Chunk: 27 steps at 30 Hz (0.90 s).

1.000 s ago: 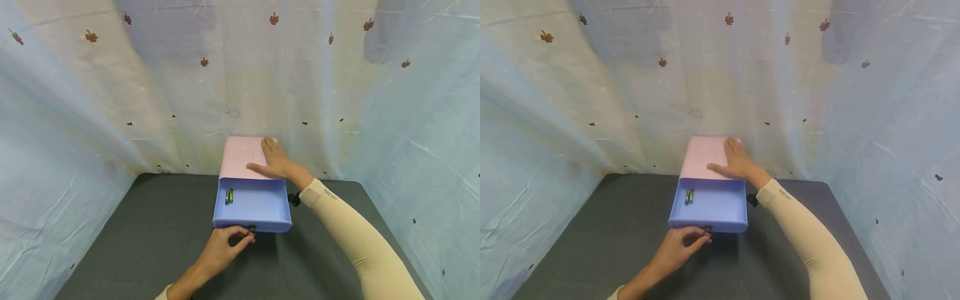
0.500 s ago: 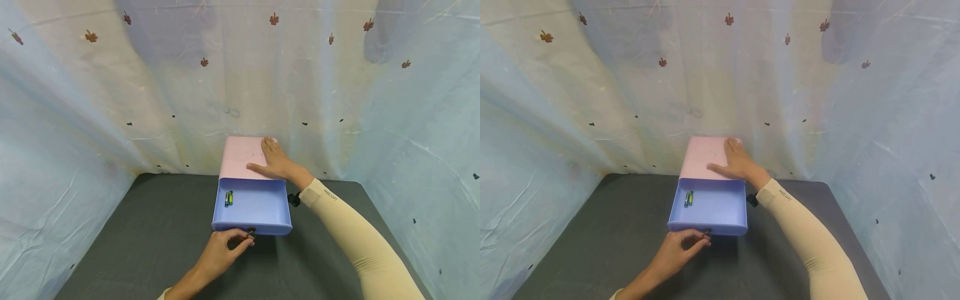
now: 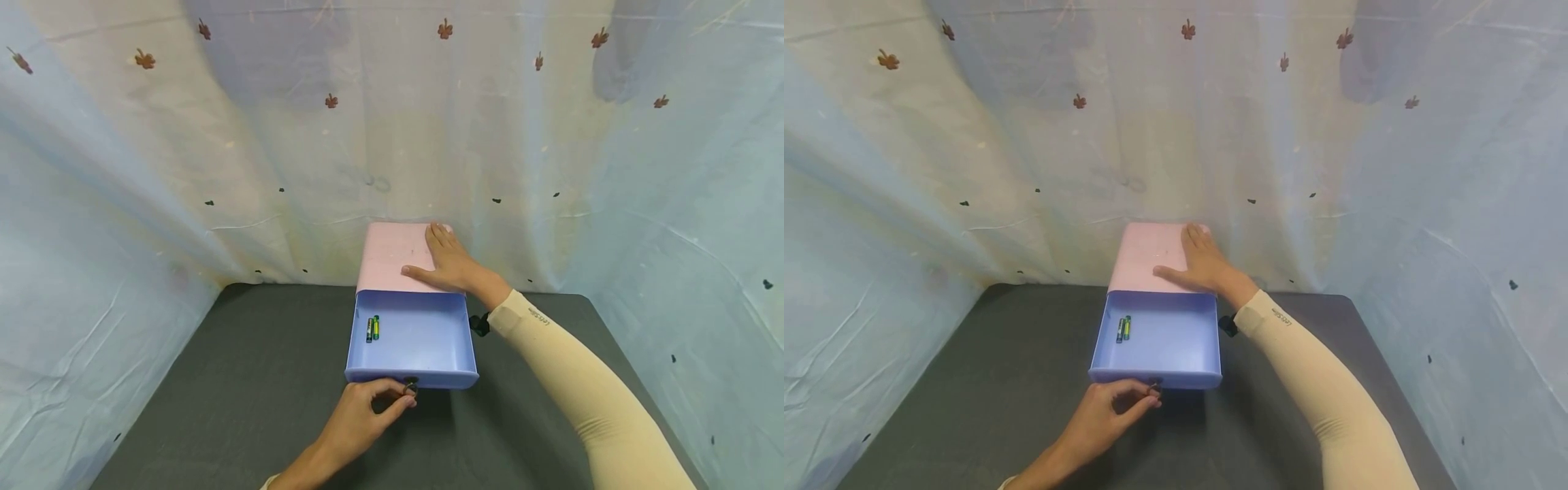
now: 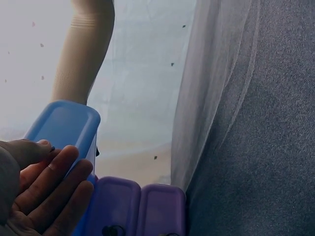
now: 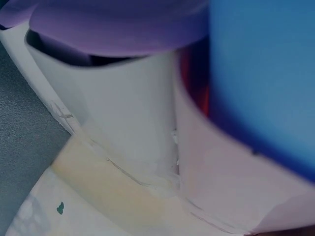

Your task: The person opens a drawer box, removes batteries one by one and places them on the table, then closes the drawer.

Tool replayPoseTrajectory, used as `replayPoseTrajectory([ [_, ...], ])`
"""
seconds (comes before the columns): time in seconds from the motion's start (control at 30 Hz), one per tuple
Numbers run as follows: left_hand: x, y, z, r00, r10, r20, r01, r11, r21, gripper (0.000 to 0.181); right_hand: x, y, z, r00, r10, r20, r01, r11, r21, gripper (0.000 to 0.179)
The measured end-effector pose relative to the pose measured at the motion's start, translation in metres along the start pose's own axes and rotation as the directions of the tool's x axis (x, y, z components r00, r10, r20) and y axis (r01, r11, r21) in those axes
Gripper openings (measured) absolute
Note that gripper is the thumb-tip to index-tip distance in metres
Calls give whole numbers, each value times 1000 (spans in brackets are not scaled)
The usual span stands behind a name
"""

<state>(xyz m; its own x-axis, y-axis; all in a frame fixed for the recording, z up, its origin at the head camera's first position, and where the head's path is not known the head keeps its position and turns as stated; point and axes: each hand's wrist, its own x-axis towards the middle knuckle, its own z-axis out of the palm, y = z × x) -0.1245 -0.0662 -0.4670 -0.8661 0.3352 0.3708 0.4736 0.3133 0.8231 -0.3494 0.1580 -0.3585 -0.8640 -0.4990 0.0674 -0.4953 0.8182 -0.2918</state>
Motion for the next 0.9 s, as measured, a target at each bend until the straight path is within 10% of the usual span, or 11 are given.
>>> replayPoseTrajectory([
  [0.9,-7,2,-1,999,-30,40,30,1000,1,7,-2,-1,0,1000,0,4,0,1000,5,119],
])
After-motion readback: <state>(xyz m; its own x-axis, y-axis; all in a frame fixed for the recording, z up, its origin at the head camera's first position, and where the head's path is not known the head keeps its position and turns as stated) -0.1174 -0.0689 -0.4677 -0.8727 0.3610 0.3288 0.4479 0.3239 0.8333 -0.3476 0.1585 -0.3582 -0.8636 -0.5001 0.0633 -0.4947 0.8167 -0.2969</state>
